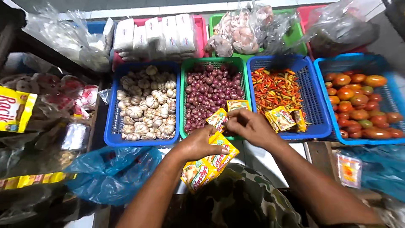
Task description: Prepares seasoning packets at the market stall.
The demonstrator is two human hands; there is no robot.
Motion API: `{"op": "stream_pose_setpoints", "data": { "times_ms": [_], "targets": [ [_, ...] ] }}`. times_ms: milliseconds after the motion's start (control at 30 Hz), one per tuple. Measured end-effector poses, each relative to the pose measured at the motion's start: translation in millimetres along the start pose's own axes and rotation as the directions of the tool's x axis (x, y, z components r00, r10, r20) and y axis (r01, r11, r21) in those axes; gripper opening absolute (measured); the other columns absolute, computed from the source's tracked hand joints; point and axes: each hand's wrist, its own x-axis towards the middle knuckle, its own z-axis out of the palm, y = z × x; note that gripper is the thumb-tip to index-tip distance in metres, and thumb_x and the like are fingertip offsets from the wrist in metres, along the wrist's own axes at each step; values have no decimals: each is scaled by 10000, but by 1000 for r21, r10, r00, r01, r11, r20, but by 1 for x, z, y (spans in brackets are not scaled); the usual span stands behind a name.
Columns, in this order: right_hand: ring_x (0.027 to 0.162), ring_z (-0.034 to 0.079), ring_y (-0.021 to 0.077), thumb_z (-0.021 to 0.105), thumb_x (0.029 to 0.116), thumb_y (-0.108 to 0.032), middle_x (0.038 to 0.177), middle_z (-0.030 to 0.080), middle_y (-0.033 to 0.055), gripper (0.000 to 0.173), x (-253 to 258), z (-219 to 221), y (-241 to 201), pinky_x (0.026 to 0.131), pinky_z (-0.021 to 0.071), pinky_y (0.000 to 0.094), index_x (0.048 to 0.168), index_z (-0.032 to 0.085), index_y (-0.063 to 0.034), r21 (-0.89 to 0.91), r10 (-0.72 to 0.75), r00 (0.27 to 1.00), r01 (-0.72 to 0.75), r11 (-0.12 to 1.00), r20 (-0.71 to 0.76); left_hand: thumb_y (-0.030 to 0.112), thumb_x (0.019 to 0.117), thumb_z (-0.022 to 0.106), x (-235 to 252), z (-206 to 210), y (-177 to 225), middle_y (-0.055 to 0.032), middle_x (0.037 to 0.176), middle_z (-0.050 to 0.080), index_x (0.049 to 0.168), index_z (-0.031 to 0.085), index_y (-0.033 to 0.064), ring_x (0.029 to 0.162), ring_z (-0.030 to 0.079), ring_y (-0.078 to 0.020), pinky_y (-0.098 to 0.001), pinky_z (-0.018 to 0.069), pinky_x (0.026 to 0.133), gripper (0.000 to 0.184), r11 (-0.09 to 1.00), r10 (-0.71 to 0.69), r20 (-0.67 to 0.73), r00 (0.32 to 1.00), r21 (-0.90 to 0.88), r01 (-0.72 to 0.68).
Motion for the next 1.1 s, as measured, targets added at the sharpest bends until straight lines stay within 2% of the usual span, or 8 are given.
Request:
{"op": "stream_pose_setpoints", "data": {
  "times_ms": [100,233,433,533,633,800,1033,1100],
  "targets": [
    [831,728,156,759,931,-242,997,751,83,503,-25,21,13,778,624,337,1363,579,-60,445,43,924,-224,867,379,341,828,862,-4,4,-6,-48,949,739,1221,570,79,832,734,-135,-330,632,758,555,998,16,60,998,-66,-12],
    [914,735,184,731,939,-159,1054,735,112,403,-44,15,27,840,624,350,1272,546,-26,541,40,900,-295,788,433,467,798,852,-23,-5,-32,-34,965,736,1183,630,84,844,714,-123,-357,613,776,587,991,-6,182,983,130,-18],
    [928,721,105,830,853,-361,1100,721,20,528,-19,-21,-13,810,636,325,1262,592,-128,215,-38,810,-110,971,585,453,828,829,-24,-9,6,1,882,742,1080,717,119,772,706,-89,-335,603,695,434,918,60,270,961,363,-159],
    [809,696,114,834,775,-574,893,722,-11,546,-16,-24,-48,752,608,424,1100,703,-156,-113,59,733,25,993,678,491,834,815,-21,-3,30,12,851,741,1063,727,133,744,705,-87,-343,605,661,435,879,102,352,931,406,-250],
    [736,652,200,807,809,-584,785,662,44,534,-29,-15,-51,697,554,511,998,686,-99,-237,152,670,36,971,727,593,820,780,-26,8,30,-23,760,676,975,712,100,689,650,-150,-424,560,643,521,829,92,377,922,484,-280],
    [710,642,145,788,832,-548,771,660,13,474,-43,-3,-23,660,549,438,999,690,-116,-87,78,697,-22,996,712,561,857,750,-30,19,22,-20,700,604,936,681,112,636,590,-176,-436,508,593,461,812,17,333,943,546,-208],
    [608,563,124,772,871,-435,669,586,-5,330,-63,4,-12,554,466,391,902,663,-125,36,-39,757,20,999,653,288,917,735,-40,28,8,-110,773,650,922,666,66,740,645,-289,-534,505,652,232,864,41,357,933,457,-213],
    [707,655,74,789,886,-359,786,690,-22,273,-77,3,4,639,562,326,982,703,-118,211,-50,816,-89,974,575,346,896,767,-57,28,-10,-89,805,697,955,707,81,766,681,-243,-507,549,693,278,913,92,249,964,366,-182]
  ]
}}
